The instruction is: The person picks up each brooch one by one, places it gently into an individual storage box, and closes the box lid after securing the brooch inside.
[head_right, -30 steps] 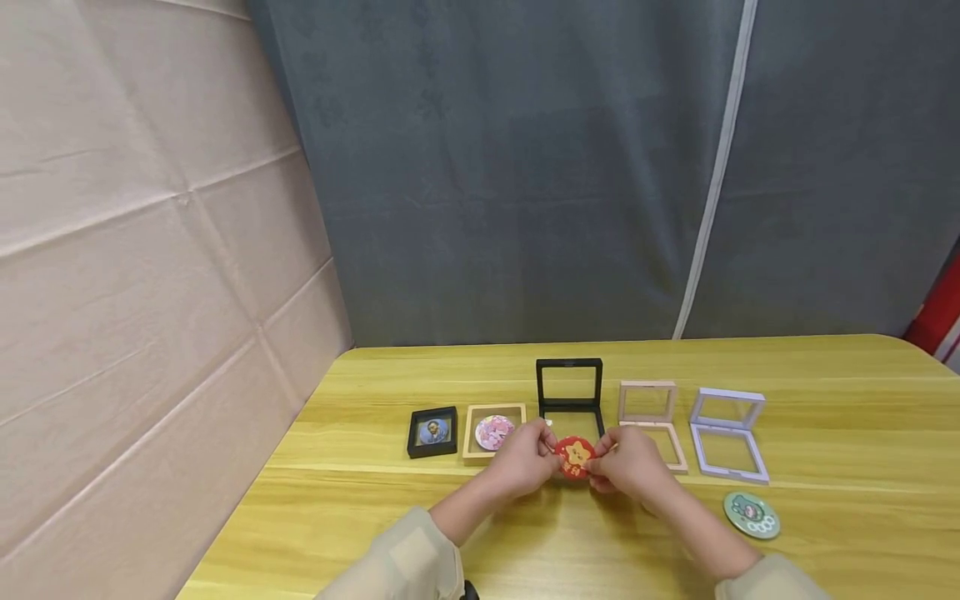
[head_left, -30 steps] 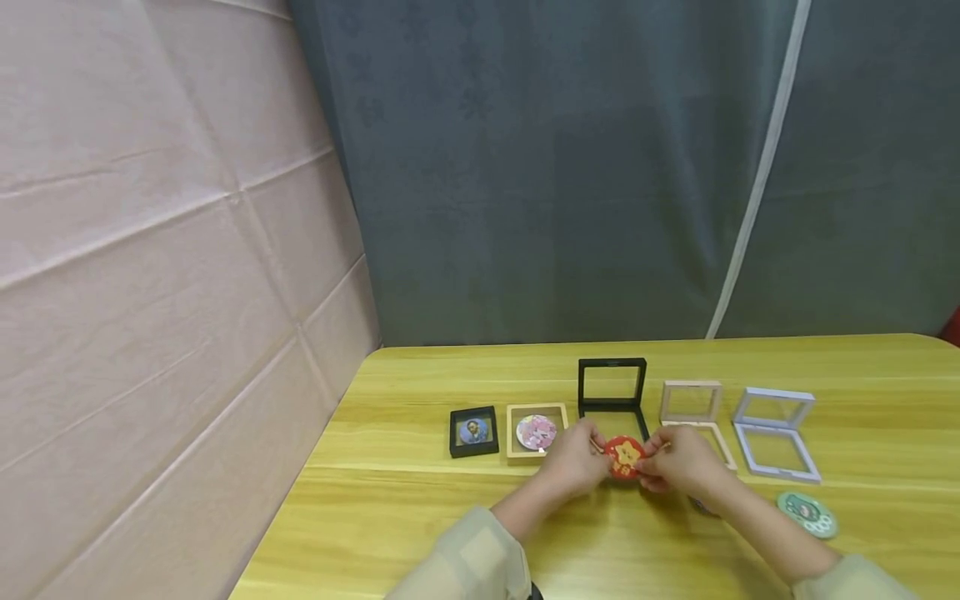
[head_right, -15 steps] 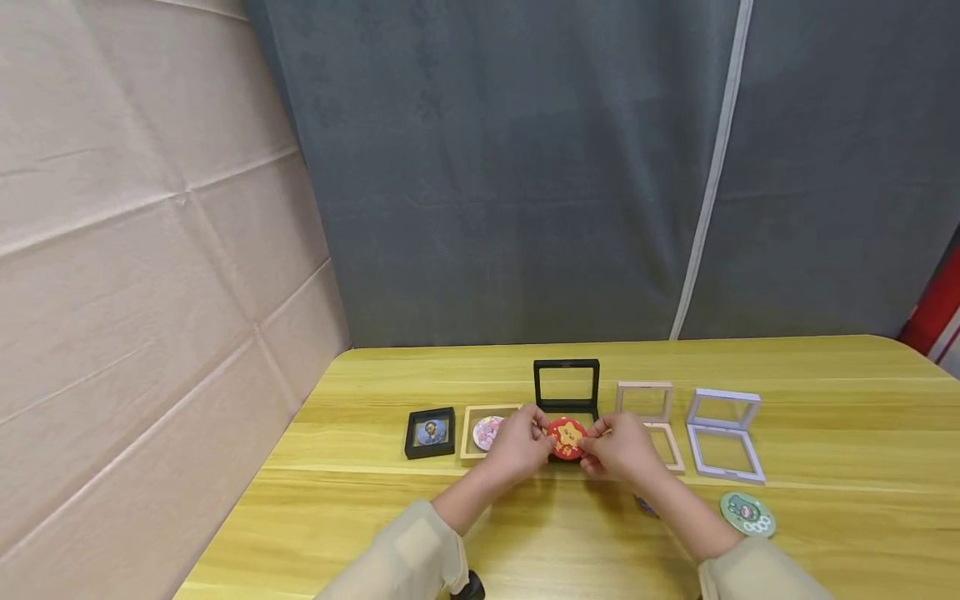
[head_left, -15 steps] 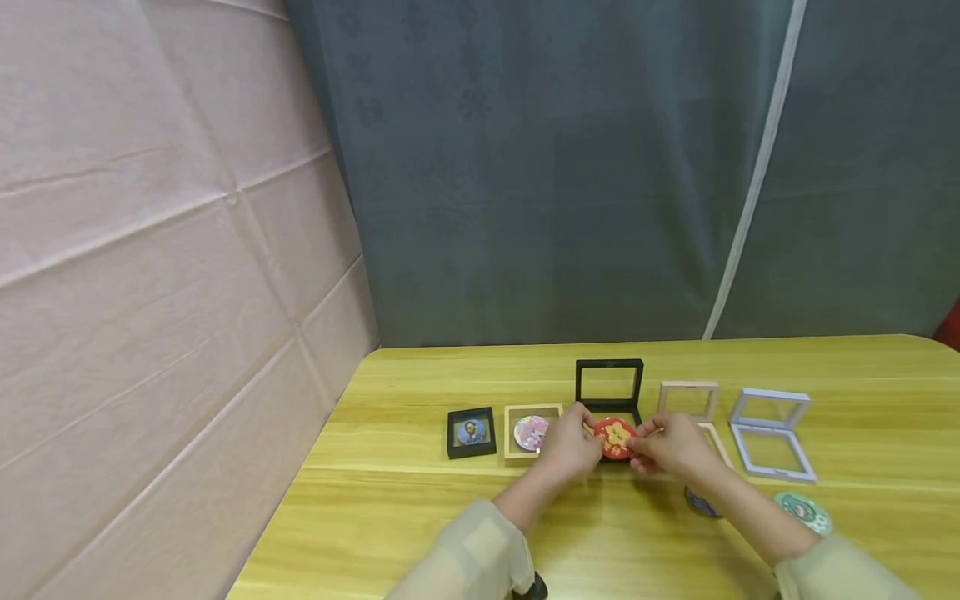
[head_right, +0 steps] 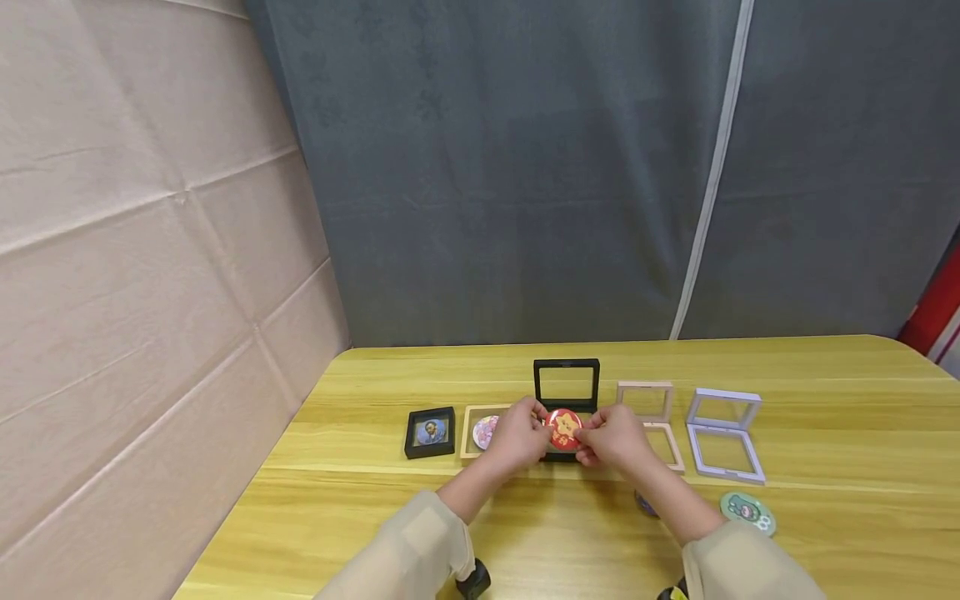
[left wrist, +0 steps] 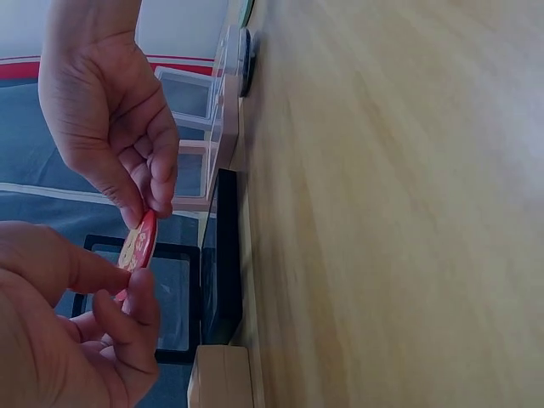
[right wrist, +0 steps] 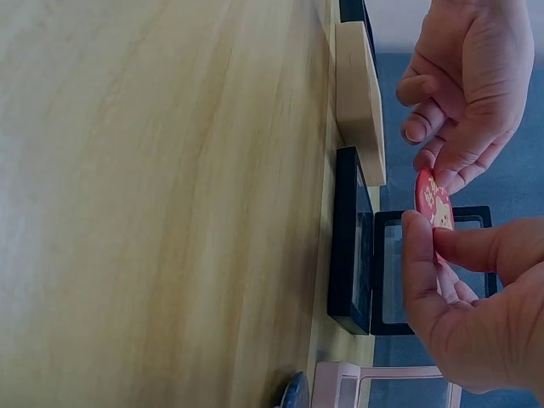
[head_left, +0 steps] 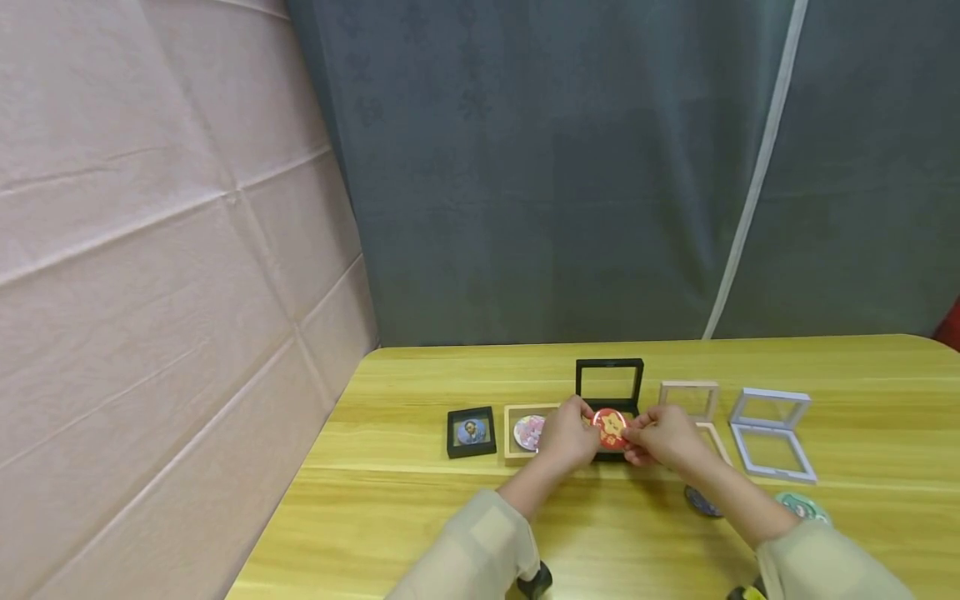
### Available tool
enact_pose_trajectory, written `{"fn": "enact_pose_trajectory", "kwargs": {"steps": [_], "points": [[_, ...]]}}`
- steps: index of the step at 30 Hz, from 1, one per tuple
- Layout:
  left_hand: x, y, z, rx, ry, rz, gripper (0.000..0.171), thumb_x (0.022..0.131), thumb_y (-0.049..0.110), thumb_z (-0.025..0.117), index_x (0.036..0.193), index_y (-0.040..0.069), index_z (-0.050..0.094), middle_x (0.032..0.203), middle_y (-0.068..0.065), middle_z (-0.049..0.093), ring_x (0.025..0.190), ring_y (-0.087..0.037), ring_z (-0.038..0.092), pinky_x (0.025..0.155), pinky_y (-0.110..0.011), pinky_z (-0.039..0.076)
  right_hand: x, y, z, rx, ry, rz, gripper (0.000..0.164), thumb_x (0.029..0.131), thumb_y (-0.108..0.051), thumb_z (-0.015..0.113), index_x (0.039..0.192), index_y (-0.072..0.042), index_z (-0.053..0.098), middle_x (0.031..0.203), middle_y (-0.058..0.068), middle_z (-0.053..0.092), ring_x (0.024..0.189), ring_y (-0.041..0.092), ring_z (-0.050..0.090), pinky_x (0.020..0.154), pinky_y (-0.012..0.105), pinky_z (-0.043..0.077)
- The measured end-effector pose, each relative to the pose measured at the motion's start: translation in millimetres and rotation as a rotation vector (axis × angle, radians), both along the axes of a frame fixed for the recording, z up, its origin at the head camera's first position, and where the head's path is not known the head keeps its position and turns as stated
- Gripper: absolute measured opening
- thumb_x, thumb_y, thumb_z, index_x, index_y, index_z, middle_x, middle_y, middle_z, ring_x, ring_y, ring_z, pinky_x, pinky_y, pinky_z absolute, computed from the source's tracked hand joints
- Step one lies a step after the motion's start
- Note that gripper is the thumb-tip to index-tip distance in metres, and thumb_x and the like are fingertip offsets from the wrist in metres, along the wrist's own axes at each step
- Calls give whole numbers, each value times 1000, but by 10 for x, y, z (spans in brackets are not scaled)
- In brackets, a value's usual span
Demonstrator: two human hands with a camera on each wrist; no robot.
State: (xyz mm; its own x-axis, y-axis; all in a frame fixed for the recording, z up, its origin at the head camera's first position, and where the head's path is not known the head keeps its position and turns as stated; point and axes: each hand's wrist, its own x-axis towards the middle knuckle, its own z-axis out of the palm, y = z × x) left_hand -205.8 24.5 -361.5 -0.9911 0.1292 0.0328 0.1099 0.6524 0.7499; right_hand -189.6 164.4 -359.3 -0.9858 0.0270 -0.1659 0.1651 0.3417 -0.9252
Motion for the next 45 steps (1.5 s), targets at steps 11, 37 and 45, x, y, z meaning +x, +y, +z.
{"fn": "enact_pose_trajectory", "kwargs": {"steps": [11, 37, 45], "points": [[-83, 16, 17, -110, 19, 28, 13, 72, 8, 65, 83, 11, 58, 71, -1, 54, 57, -14, 47, 48, -26, 36, -62, -40, -1, -50, -34, -16, 10, 85, 5, 52, 86, 15, 50, 61, 11, 59, 49, 11, 58, 52, 24, 51], [-233, 76, -42, -227, 29, -11, 10, 71, 7, 66, 77, 11, 58, 68, 1, 54, 59, -13, 48, 52, -26, 38, -172, -19, -74, -28, -38, -28, 8, 85, 5, 50, 83, 13, 49, 63, 12, 58, 49, 11, 57, 52, 25, 51], [-247, 104, -46, -299, 57, -20, 14, 66, 6, 67, 77, 13, 60, 69, 2, 56, 60, -12, 50, 53, -26, 38, -190, -17, -85, -3, -44, -35, 9, 84, 5, 52, 82, 13, 49, 62, 13, 58, 48, 12, 57, 52, 26, 51]]}}
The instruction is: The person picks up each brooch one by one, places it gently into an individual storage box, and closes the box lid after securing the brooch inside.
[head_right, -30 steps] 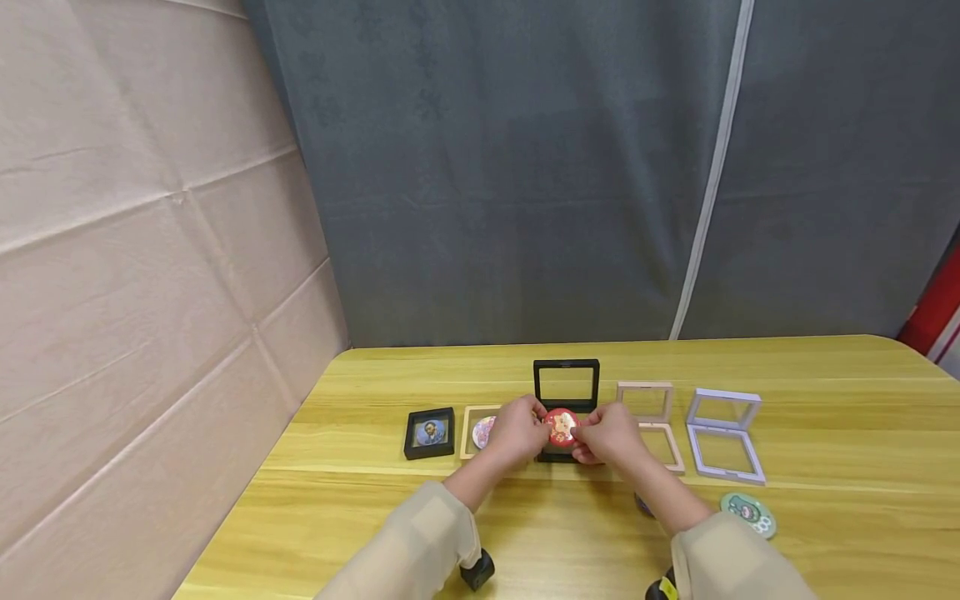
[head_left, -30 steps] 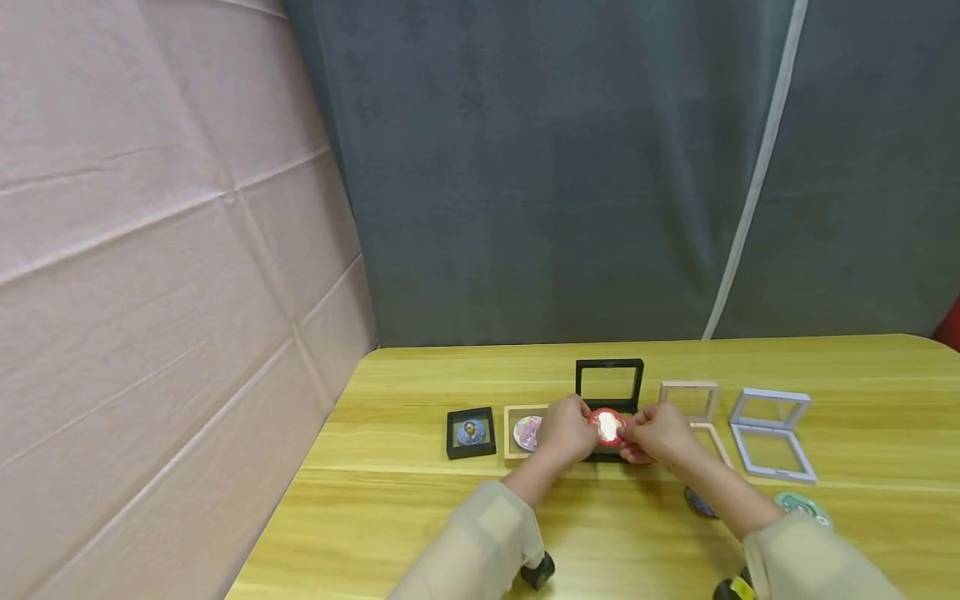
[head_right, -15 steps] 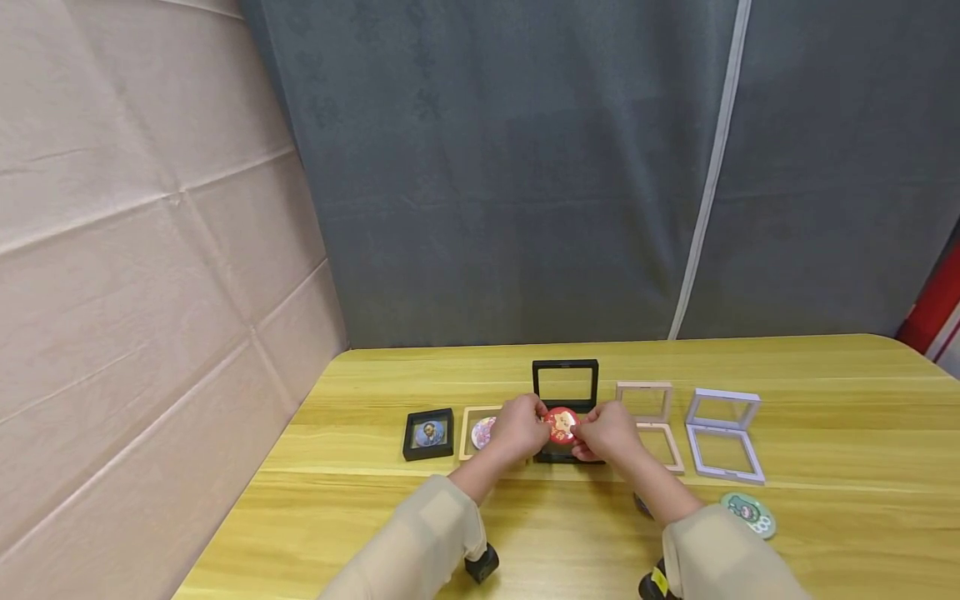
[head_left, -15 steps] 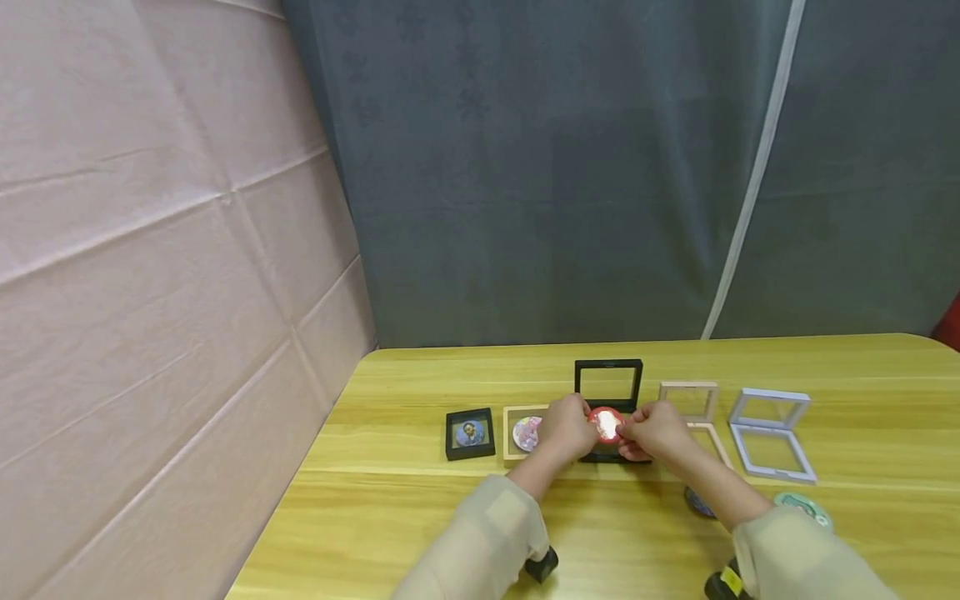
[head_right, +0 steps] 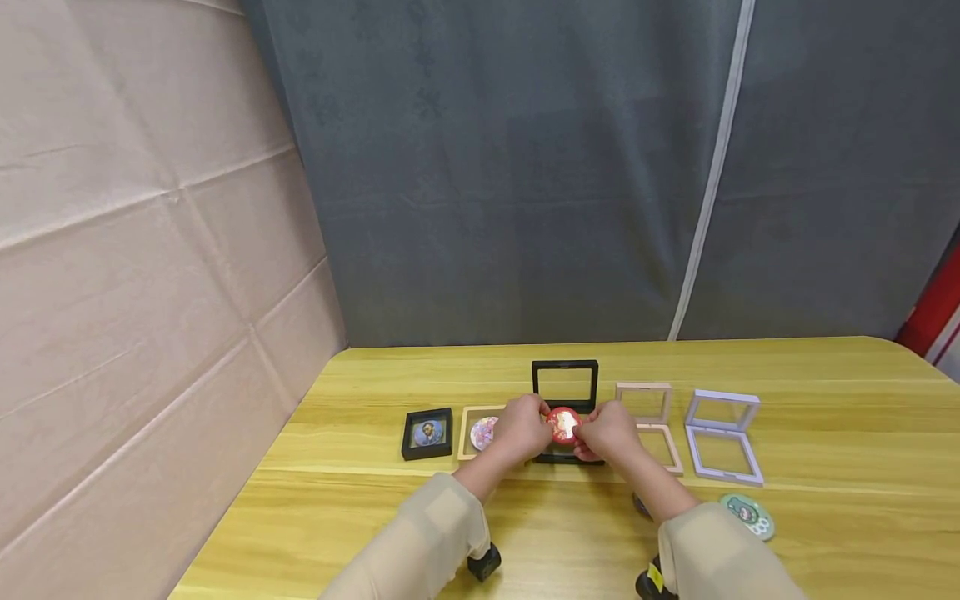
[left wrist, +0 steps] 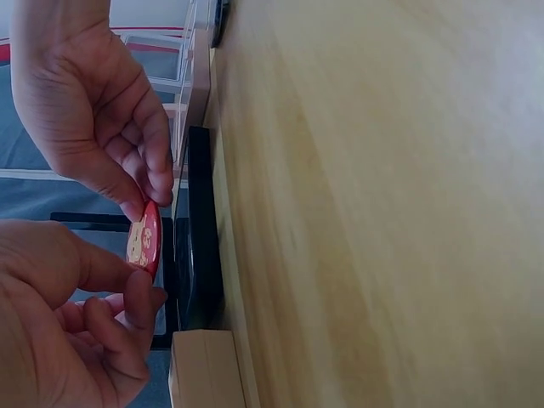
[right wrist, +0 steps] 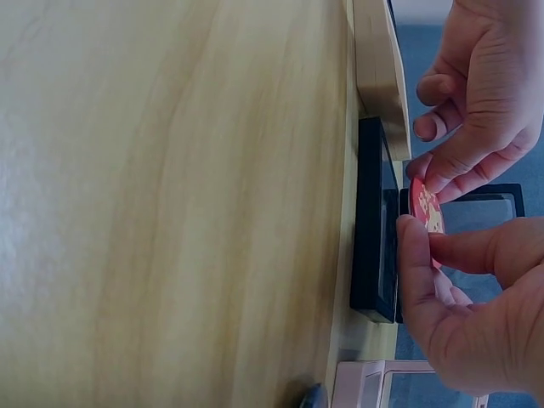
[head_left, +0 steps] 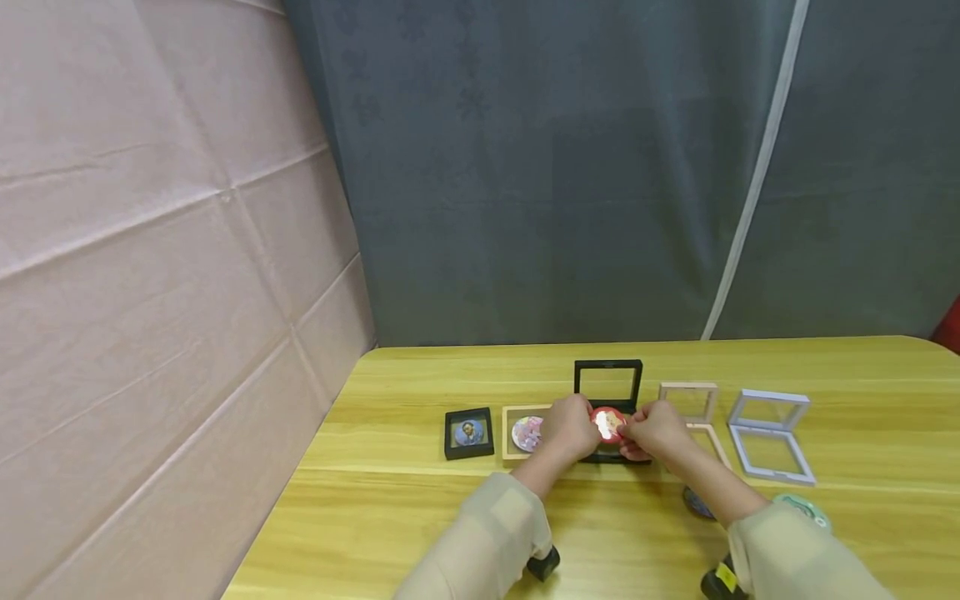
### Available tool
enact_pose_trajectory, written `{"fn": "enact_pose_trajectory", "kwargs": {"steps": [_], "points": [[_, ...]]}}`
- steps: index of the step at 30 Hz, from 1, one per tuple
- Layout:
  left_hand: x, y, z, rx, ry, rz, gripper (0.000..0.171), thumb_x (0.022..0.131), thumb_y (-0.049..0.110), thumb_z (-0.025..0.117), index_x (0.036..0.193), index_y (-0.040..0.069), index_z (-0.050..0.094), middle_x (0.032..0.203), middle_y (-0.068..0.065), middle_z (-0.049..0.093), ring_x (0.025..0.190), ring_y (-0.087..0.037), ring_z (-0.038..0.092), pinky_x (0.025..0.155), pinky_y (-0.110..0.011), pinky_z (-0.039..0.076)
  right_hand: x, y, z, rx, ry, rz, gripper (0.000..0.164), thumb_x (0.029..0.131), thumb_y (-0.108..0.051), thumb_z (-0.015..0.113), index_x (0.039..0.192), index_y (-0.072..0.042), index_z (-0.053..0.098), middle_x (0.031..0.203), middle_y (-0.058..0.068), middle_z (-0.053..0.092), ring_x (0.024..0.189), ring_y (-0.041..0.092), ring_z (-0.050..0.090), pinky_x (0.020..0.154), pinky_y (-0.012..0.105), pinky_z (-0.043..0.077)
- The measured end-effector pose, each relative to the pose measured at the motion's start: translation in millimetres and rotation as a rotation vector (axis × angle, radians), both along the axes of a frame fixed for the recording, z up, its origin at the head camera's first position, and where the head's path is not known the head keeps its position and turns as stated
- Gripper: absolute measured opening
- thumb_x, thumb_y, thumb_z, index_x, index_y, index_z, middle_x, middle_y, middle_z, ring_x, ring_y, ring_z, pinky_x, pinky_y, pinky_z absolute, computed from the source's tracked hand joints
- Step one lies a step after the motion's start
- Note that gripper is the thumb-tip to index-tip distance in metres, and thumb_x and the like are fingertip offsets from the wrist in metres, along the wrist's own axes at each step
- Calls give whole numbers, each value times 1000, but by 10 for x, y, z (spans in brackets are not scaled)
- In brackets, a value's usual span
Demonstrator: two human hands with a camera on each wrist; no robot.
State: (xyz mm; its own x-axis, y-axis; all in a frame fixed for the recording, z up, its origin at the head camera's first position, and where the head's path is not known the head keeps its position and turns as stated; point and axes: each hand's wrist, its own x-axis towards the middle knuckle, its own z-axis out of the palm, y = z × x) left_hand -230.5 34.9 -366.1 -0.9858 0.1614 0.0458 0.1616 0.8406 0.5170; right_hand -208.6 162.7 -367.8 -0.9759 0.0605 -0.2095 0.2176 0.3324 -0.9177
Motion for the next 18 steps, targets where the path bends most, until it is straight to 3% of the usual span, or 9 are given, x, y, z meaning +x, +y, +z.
{"fn": "enact_pose_trajectory", "kwargs": {"steps": [11, 18], "points": [[-8, 46, -13, -92, 49, 3, 15, 67, 11, 68, 64, 16, 54, 61, 3, 52, 56, -12, 48, 49, -28, 36, -25, 17, -25, 30, -1, -11, 9, 84, 5, 54, 81, 12, 49, 62, 12, 58, 46, 11, 57, 51, 26, 51], [-25, 70, -19, -148, 43, -7, 15, 67, 14, 69, 63, 17, 55, 62, 3, 53, 57, -12, 49, 48, -29, 37, -43, 20, -29, 58, -24, -17, 9, 84, 5, 53, 79, 11, 49, 64, 13, 59, 46, 11, 57, 51, 26, 51]]}}
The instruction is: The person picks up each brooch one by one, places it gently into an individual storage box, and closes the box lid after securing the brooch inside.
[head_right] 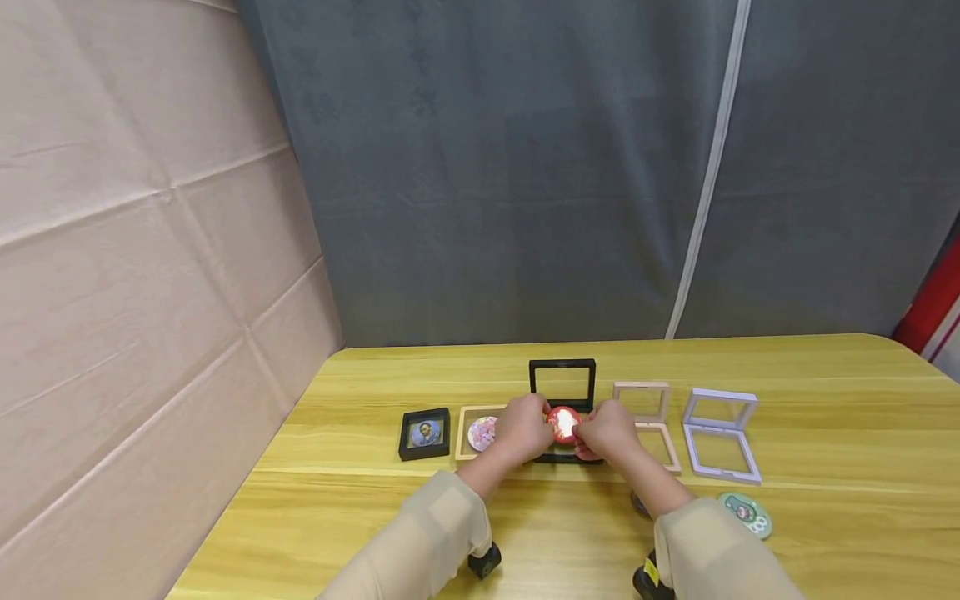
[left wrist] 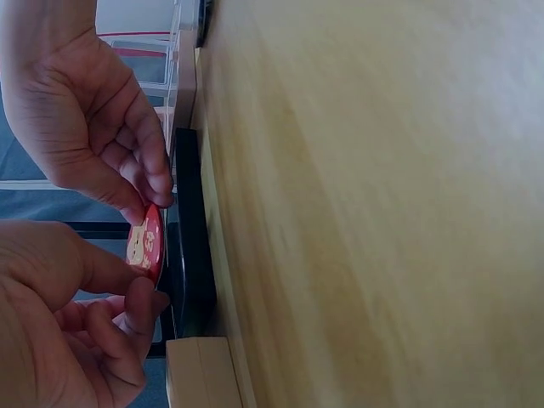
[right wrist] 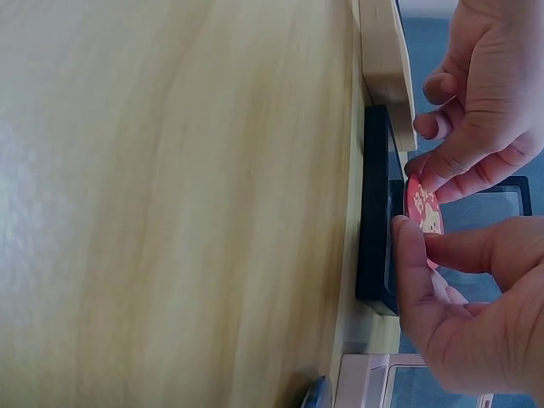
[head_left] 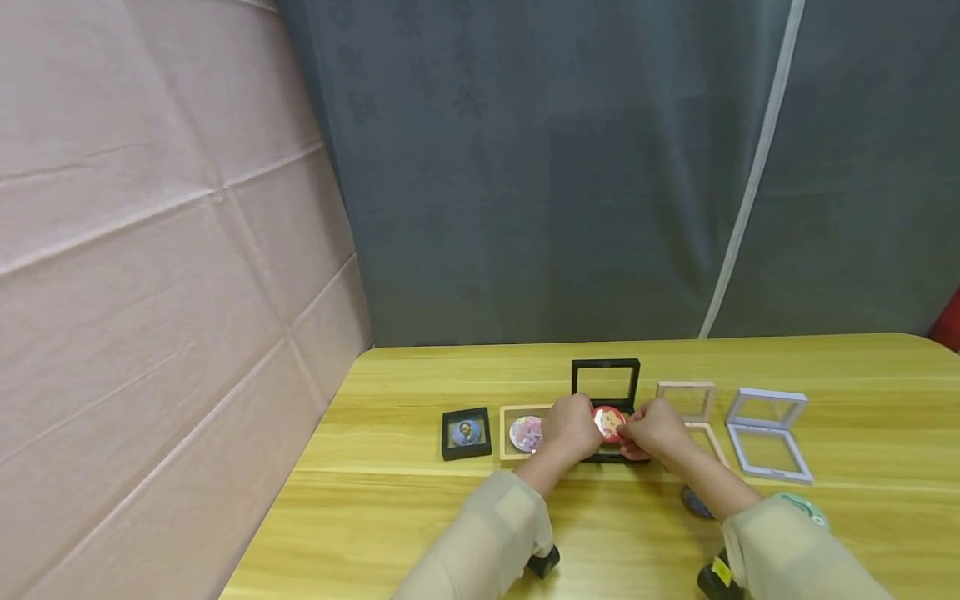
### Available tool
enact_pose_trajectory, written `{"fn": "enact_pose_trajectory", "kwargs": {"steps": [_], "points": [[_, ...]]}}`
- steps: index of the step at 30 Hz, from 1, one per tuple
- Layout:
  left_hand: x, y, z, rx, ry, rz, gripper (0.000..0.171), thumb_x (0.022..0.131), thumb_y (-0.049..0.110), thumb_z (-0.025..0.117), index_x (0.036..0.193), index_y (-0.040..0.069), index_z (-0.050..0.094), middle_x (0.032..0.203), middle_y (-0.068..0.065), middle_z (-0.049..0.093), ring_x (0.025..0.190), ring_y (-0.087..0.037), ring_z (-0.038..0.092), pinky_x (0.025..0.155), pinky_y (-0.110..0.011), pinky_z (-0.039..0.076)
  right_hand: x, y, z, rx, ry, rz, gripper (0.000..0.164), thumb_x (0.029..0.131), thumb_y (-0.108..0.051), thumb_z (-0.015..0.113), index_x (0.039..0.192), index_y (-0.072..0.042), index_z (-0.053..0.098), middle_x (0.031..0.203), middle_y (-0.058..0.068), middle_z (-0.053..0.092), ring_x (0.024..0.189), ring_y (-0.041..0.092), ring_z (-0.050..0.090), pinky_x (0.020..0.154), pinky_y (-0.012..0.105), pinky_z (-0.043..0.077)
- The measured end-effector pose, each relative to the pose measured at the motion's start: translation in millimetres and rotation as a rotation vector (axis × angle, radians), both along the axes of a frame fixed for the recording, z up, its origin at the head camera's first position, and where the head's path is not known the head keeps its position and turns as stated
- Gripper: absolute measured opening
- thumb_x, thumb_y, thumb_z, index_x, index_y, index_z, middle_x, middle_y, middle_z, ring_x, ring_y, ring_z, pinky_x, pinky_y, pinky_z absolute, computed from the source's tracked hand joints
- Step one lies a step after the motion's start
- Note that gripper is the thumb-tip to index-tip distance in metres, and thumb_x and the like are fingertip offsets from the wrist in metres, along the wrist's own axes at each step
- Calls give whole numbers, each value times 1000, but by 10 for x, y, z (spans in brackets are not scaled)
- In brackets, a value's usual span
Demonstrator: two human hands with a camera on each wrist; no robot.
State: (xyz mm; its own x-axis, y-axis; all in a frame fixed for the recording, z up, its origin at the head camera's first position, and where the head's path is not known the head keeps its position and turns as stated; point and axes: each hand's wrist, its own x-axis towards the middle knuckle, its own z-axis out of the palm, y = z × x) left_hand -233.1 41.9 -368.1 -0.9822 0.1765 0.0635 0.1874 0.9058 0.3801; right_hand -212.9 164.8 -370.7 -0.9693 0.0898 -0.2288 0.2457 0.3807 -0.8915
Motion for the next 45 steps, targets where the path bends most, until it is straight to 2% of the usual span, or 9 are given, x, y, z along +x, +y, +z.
{"fn": "enact_pose_trajectory", "kwargs": {"steps": [5, 16, 26, 35, 41, 45], "points": [[-2, 27, -1, -61, -14, -9, 17, 69, 20, 72, 68, 15, 56, 66, 1, 56, 59, -13, 52, 49, -30, 39, 2, 14, 4, 25, -13, -2, 9, 82, 6, 55, 79, 9, 47, 65, 13, 58, 46, 11, 58, 51, 27, 51], [-4, 69, -42, -90, -1, -4, 16, 68, 19, 73, 73, 14, 58, 67, 1, 56, 59, -14, 52, 50, -29, 39, -13, 37, -9, 71, -4, 7, 9, 81, 5, 56, 78, 9, 48, 60, 12, 59, 46, 12, 58, 49, 27, 50], [-9, 106, -67, -130, 22, 3, 14, 69, 20, 71, 66, 14, 58, 67, 0, 58, 59, -14, 54, 47, -31, 40, -2, 37, -33, 214, 79, 26, 19, 79, 3, 59, 63, 3, 50, 51, 6, 58, 43, 12, 57, 45, 25, 49], [-11, 149, -73, -182, 34, 17, 12, 71, 22, 71, 71, 15, 62, 70, 0, 60, 62, -14, 56, 48, -32, 42, 16, 43, -40, 308, 153, 29, 27, 76, 0, 60, 52, -3, 48, 42, 1, 54, 36, 9, 53, 43, 25, 47], [-14, 138, -99, -225, 51, 29, 11, 72, 24, 71, 73, 16, 63, 70, 0, 60, 61, -14, 56, 46, -32, 43, 32, 25, -56, 302, 159, 31, 24, 75, -1, 62, 54, -3, 51, 44, 1, 54, 36, 8, 52, 42, 25, 47], [-19, 121, -96, -233, 79, 30, 8, 72, 21, 68, 70, 16, 63, 71, 0, 60, 61, -15, 56, 47, -31, 42, 56, 52, -60, 315, 177, 32, 27, 71, 0, 62, 49, -6, 47, 41, -2, 49, 35, 8, 50, 40, 24, 45]]}}
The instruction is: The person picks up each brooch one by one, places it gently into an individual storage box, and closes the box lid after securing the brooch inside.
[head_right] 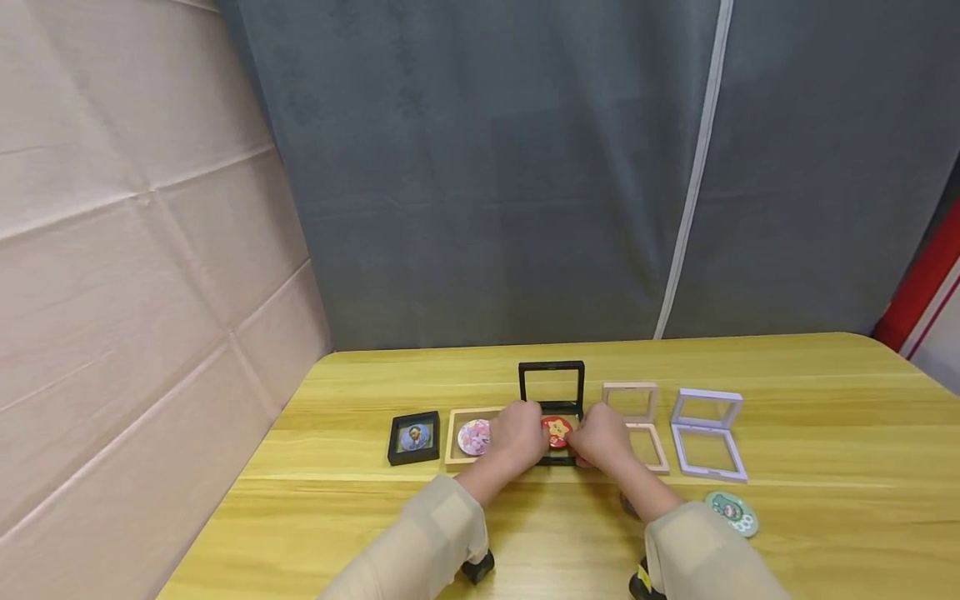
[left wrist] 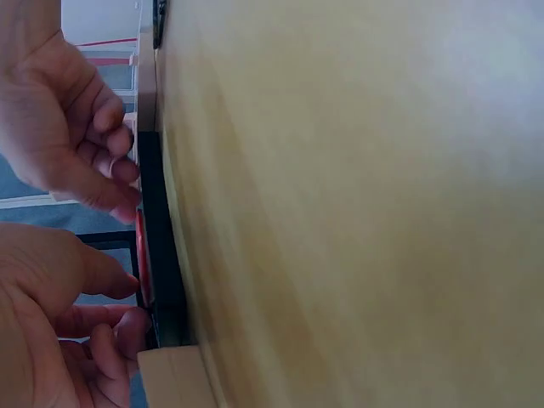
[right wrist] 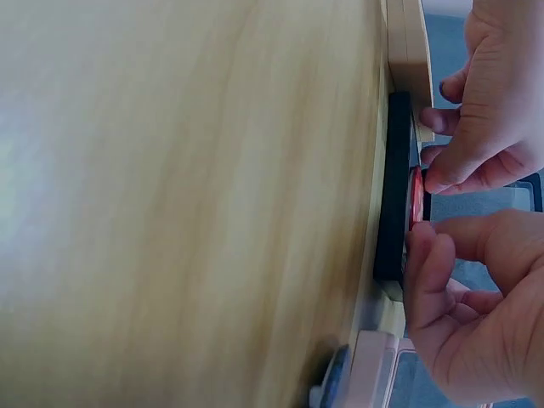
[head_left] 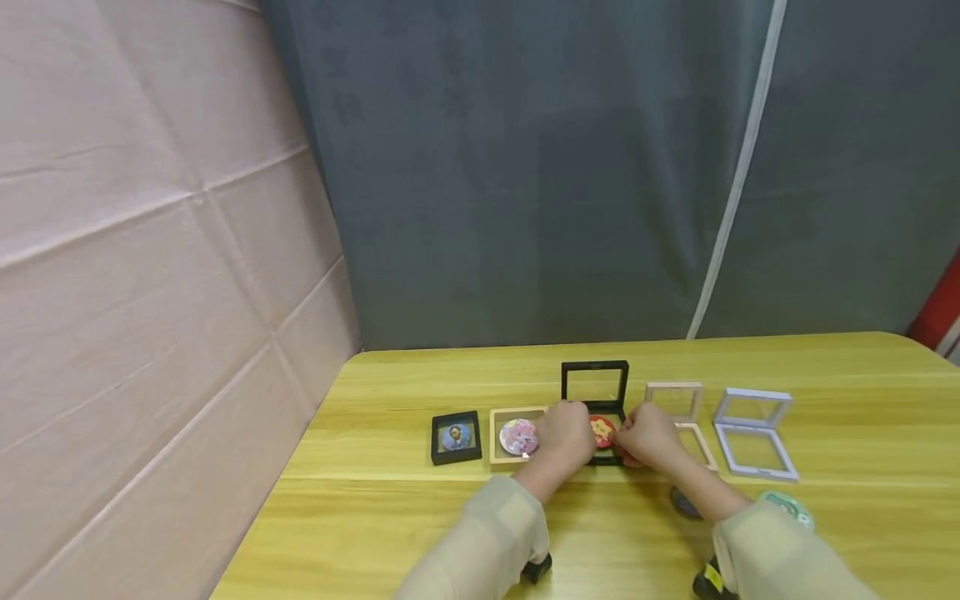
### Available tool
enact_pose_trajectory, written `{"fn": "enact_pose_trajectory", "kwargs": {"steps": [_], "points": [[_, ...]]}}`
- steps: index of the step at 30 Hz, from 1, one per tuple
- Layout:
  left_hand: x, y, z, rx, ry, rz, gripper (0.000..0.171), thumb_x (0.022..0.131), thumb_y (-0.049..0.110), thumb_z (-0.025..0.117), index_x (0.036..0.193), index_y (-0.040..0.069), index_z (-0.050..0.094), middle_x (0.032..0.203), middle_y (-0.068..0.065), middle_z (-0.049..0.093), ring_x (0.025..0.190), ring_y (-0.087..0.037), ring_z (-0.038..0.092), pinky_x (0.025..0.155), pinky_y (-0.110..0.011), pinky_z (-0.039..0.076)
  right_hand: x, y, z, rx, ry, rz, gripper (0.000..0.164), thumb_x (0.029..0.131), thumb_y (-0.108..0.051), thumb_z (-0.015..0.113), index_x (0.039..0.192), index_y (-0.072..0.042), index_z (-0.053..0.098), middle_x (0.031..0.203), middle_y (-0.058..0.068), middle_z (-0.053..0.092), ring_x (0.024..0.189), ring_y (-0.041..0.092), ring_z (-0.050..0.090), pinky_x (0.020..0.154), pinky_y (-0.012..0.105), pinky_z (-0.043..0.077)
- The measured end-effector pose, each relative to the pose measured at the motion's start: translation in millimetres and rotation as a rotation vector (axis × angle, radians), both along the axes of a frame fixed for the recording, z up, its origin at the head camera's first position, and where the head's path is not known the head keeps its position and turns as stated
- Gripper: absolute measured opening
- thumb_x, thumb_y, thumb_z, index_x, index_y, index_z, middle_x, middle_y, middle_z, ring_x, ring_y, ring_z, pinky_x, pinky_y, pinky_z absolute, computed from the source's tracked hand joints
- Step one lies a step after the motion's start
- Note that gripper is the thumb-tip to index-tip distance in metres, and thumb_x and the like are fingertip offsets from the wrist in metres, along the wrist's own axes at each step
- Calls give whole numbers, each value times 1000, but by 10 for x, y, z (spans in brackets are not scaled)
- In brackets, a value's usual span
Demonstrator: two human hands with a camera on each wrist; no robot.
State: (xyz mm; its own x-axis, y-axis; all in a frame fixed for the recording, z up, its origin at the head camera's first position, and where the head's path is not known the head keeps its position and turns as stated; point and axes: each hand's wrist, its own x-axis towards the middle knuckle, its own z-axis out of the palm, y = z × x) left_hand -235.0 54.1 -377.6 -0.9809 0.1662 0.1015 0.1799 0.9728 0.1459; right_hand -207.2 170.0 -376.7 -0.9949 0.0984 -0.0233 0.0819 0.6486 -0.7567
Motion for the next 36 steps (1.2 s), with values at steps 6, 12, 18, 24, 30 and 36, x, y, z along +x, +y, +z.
{"fn": "enact_pose_trajectory", "kwargs": {"steps": [6, 12, 18, 24, 30, 36], "points": [[7, -88, 81, 50, 47, -4, 15, 76, 21, 63, 63, 15, 57, 62, 2, 54, 52, -12, 49, 42, -27, 36, 62, 58, 10, 44, 0, 39, 30, 70, -5, 70, 53, -8, 45, 45, -2, 45, 37, 9, 49, 41, 23, 43], [-5, -214, 130, 160, 71, 14, 22, 78, 23, 59, 93, 7, 61, 61, 0, 48, 47, -13, 43, 40, -26, 33, 106, 100, 39, 140, -9, 65, 34, 59, -10, 80, 61, -5, 46, 49, -1, 45, 43, 10, 43, 46, 25, 33], [-41, -298, 155, 343, 66, 4, 55, 78, 20, 57, 127, 5, 37, 56, 0, 43, 42, -12, 36, 37, -27, 29, 118, 110, 2, 201, 4, 89, 35, 54, -12, 83, 72, 6, 58, 52, 3, 53, 47, 13, 49, 50, 30, 40], [-45, -329, 226, 508, -58, -113, 77, 77, 15, 58, 141, 13, 18, 70, -3, 50, 42, -12, 35, 37, -25, 28, 119, 77, -60, 210, 31, 81, 32, 53, -9, 83, 57, -4, 52, 45, 0, 46, 42, 11, 43, 43, 24, 33], [-60, -350, 245, 648, -172, -168, 78, 79, 12, 57, 143, 17, 14, 74, -3, 48, 43, -12, 35, 41, -26, 31, 113, 65, -52, 203, 11, 58, 29, 55, -10, 83, 58, -3, 54, 46, 0, 45, 41, 11, 43, 43, 25, 33], [-79, -354, 241, 775, -173, -194, 70, 78, 6, 57, 139, 12, 22, 56, 4, 41, 41, -8, 32, 41, -22, 29, 112, 79, -45, 205, 14, 54, 27, 54, -10, 82, 62, 0, 58, 48, 0, 45, 44, 12, 41, 44, 25, 32]]}}
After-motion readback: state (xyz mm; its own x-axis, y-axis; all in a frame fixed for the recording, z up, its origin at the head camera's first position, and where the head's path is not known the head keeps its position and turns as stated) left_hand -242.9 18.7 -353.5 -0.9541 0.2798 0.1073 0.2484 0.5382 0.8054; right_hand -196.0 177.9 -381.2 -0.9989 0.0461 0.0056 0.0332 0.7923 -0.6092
